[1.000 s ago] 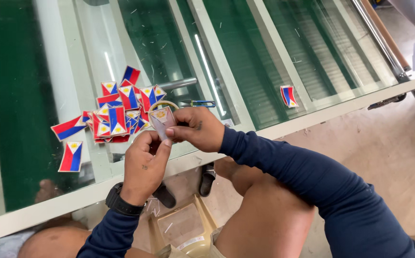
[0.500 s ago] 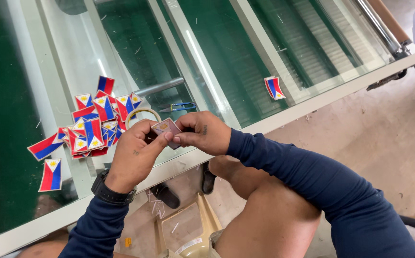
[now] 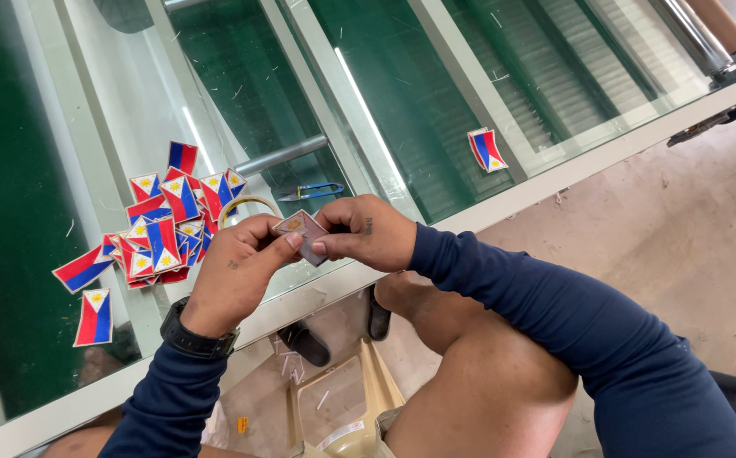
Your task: The person trims the edges of small Philippine flag patches using scissors. They pick up each patch from a pile on a glass table, cut along the edges, and place the trimmed patch back on the table. The person also briefly handles a roll of tape.
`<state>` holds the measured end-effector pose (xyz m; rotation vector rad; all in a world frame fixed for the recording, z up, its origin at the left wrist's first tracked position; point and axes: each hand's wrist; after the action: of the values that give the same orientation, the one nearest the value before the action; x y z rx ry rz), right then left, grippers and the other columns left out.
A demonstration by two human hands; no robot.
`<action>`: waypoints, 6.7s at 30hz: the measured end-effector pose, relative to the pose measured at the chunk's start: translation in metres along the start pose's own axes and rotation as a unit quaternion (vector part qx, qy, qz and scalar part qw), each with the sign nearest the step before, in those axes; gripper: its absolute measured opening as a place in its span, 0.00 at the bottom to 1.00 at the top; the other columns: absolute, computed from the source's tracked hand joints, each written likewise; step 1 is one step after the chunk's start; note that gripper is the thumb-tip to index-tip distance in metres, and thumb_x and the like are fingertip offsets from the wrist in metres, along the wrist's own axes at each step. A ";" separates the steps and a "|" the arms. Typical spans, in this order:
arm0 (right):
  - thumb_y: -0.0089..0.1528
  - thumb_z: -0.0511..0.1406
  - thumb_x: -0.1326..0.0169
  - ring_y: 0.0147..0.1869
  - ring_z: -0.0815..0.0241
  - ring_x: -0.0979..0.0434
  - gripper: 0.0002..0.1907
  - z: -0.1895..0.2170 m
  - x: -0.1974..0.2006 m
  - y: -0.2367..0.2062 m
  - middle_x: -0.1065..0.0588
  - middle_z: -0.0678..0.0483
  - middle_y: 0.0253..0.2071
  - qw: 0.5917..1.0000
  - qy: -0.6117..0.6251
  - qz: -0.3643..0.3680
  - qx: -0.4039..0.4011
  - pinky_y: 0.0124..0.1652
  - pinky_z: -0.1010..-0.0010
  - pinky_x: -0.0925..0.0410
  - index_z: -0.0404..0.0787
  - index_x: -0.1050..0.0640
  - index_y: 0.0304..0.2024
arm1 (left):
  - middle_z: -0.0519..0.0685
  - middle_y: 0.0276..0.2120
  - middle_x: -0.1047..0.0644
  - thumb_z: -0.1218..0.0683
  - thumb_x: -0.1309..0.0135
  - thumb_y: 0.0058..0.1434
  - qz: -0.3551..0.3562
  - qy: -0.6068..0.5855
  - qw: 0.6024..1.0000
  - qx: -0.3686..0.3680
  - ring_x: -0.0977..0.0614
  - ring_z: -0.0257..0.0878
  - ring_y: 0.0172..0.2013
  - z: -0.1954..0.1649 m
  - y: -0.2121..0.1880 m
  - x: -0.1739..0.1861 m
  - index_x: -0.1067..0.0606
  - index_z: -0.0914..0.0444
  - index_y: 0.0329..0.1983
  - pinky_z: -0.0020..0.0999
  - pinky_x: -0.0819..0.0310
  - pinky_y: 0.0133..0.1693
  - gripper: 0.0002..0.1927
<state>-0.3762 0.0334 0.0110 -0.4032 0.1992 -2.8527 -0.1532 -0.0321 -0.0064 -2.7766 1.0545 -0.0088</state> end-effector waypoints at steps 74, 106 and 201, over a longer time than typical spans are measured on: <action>0.60 0.51 0.41 0.51 0.45 0.22 0.22 0.042 -0.037 0.105 0.25 0.47 0.49 0.744 -0.660 0.020 -0.104 0.46 0.55 0.28 0.43 0.20 0.45 | 0.51 0.55 0.24 0.53 0.41 0.60 -0.145 0.581 0.694 -0.400 0.29 0.50 0.61 0.010 -0.058 0.124 0.20 0.56 0.48 0.63 0.47 0.66 0.13; 0.64 0.26 0.48 0.41 0.56 0.16 0.08 0.051 0.002 0.074 0.19 0.48 0.46 0.994 0.096 0.016 -0.051 0.40 0.67 0.23 0.40 0.34 0.42 | 0.48 0.50 0.27 0.50 0.40 0.61 -0.152 0.581 0.770 -0.214 0.29 0.49 0.52 -0.071 0.010 0.093 0.20 0.59 0.43 0.49 0.35 0.53 0.11; 0.61 0.33 0.36 0.33 0.63 0.23 0.20 0.141 -0.126 0.102 0.25 0.53 0.34 0.864 -0.389 -0.153 0.280 0.32 0.73 0.31 0.36 0.22 0.55 | 0.54 0.48 0.16 0.62 0.48 0.66 -0.181 -0.110 0.958 -0.195 0.12 0.36 0.39 -0.020 -0.095 0.122 0.27 0.67 0.62 0.30 0.14 0.41 0.20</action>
<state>-0.1954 -0.0445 0.0964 -1.4723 -0.8839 -2.5713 -0.0003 -0.0455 0.0224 -3.1811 0.5290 0.5006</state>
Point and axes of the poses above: each hand's wrist, its own y-axis towards the middle knuckle, its own x-axis out of the back of the hand, z = x × y
